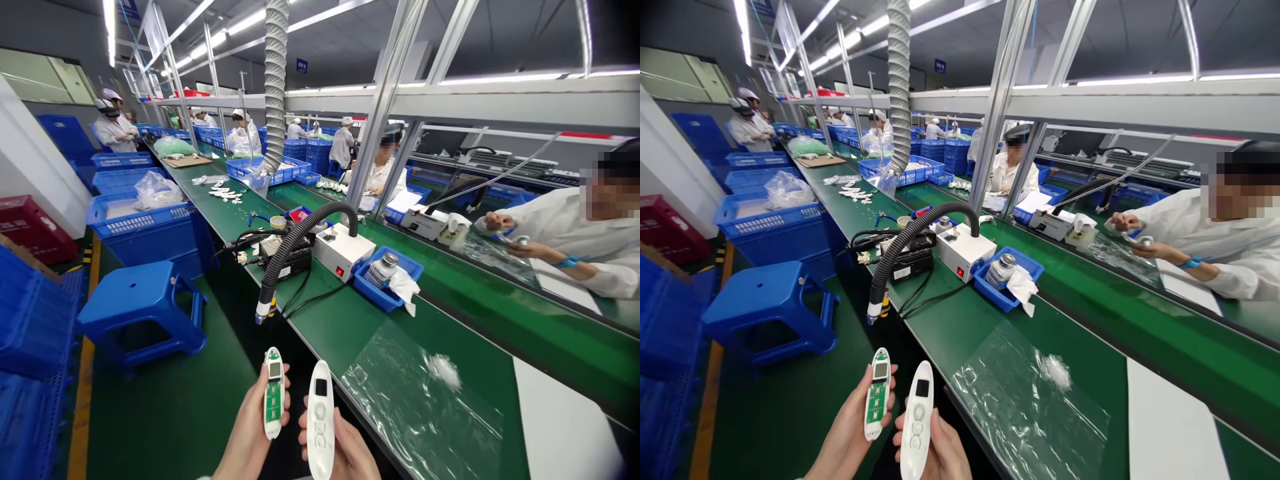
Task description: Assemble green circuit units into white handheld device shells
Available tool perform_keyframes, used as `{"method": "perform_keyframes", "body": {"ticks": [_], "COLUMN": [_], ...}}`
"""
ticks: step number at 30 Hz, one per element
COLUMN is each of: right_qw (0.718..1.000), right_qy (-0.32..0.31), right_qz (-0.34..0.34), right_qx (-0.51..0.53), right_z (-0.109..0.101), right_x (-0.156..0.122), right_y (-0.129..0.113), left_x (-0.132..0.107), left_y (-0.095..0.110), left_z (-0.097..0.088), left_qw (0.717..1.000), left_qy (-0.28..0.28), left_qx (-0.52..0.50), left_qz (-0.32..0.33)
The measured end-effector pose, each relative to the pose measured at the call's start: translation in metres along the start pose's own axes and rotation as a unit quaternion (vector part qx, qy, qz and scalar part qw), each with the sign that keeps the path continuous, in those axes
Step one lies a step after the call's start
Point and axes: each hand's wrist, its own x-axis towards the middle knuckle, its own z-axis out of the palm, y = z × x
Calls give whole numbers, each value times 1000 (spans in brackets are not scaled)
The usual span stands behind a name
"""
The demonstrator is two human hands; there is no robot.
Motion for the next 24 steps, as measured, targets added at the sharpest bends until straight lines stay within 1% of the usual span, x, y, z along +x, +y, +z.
{"method": "perform_keyframes", "body": {"ticks": [7, 9, 11, 15, 17, 19, 22, 24], "right_qw": [1000, 998, 991, 958, 946, 938, 927, 921], "right_qy": [-3, 1, 17, 61, 76, 92, 120, 140], "right_qz": [-15, -29, -71, -176, -200, -220, -245, -256], "right_qx": [-21, -55, -113, -219, -242, -251, -257, -258], "right_z": [-2, -3, -5, -10, -13, -17, -27, -35], "right_x": [-5, -6, -6, -10, -13, -17, -25, -30], "right_y": [-3, -4, -5, -9, -12, -16, -21, -22], "left_x": [-9, -13, -19, -26, -26, -24, -21, -20], "left_y": [1, 0, -3, -19, -30, -41, -54, -60], "left_z": [10, 15, 24, 49, 58, 63, 68, 71], "left_qw": [1000, 999, 998, 995, 991, 984, 968, 960], "left_qy": [9, 25, 27, -22, -38, -70, -128, -147], "left_qx": [19, 38, 56, 91, 110, 143, 202, 225], "left_qz": [-2, 2, 3, 33, 61, 77, 80, 78]}}
